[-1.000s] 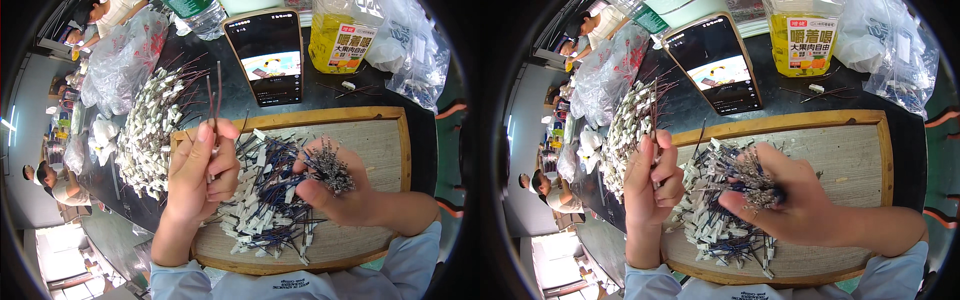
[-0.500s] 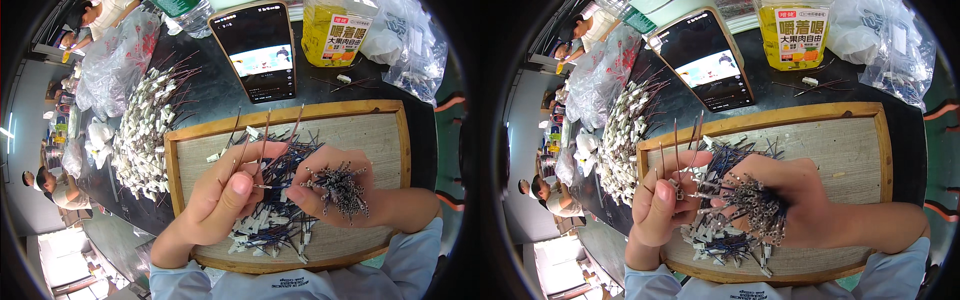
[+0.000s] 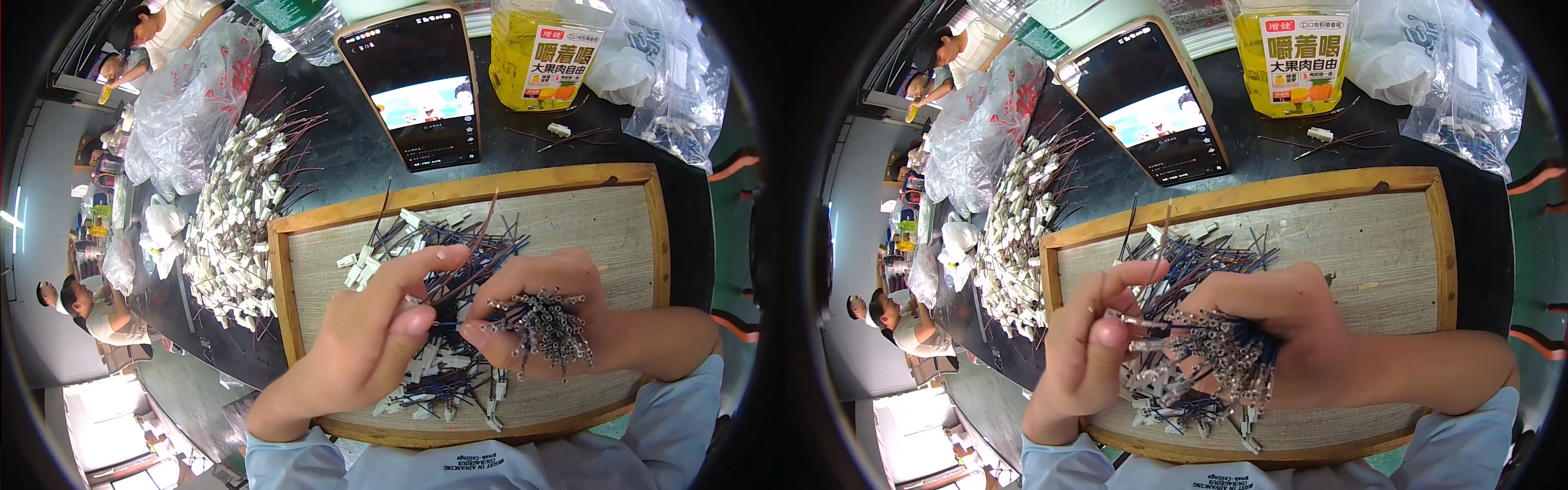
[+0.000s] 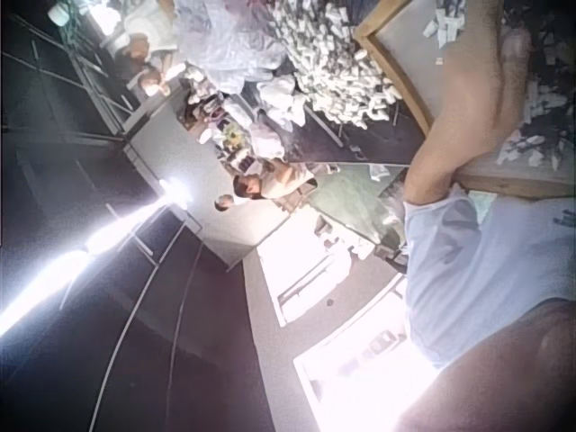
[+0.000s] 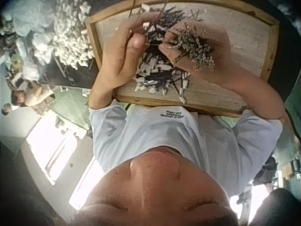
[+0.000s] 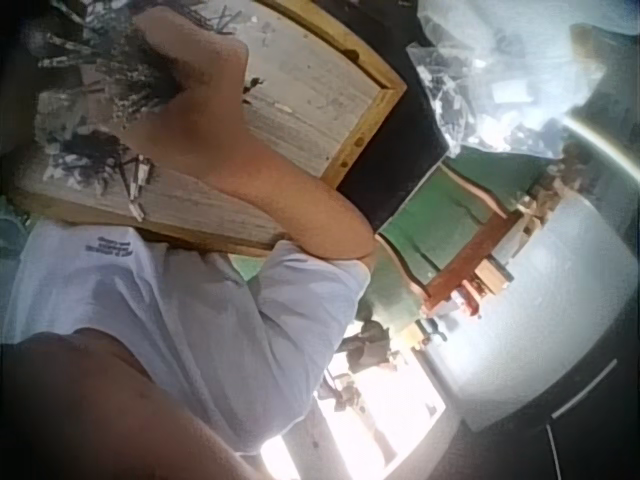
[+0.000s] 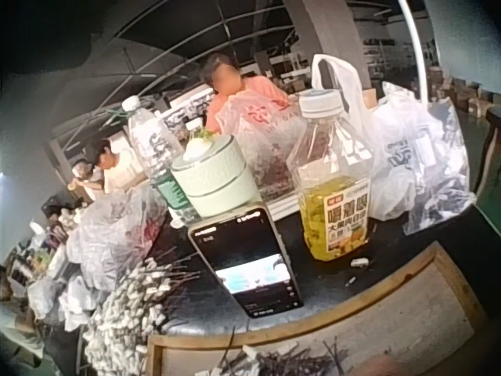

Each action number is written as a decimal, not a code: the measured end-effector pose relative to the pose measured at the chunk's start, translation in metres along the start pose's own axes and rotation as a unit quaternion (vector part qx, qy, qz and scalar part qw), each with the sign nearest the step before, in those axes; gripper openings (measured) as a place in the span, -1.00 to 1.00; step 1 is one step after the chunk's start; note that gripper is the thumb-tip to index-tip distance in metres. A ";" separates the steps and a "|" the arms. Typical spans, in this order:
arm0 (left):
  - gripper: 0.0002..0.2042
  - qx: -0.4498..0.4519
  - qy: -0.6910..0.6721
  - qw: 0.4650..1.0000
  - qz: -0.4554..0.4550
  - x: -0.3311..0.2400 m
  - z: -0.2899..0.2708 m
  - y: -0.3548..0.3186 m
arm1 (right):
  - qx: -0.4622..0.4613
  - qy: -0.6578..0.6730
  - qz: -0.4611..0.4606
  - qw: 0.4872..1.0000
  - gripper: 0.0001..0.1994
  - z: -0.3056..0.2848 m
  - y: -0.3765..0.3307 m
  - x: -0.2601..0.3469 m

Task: The person sorts and organizes bundles of electrical wires and wire connectors by hand, placing them into a component tray with plastic terminals.

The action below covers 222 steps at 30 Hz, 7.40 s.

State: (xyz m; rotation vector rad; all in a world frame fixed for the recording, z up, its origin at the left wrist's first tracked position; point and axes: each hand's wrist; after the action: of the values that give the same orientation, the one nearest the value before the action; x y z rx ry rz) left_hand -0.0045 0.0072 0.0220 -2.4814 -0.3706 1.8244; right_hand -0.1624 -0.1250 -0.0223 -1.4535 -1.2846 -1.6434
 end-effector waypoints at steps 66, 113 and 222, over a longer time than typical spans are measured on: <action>-0.81 -0.014 -0.022 0.983 0.182 0.024 -0.008 0.004 | -0.060 0.103 0.212 0.970 -0.88 -0.001 0.000 0.015; -0.67 -0.056 -0.441 0.895 0.034 0.029 -0.031 0.019 | -0.043 0.072 0.180 0.980 -0.92 0.001 0.008 0.013; -0.59 -0.068 0.112 0.956 0.261 0.015 0.023 0.012 | -0.010 -0.075 -0.036 0.996 -0.77 -0.005 -0.001 0.009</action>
State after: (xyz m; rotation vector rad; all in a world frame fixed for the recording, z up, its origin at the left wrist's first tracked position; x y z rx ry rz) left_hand -0.0206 -0.0034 -0.0010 -3.0653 0.2020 1.6677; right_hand -0.1672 -0.1276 -0.0139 -1.5852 -1.4214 -1.6225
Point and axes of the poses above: each hand's wrist, its own y-axis towards the middle knuckle, its own z-axis out of the palm, x = y × z, and after that the axes turned 4 degrees about x, right-handed
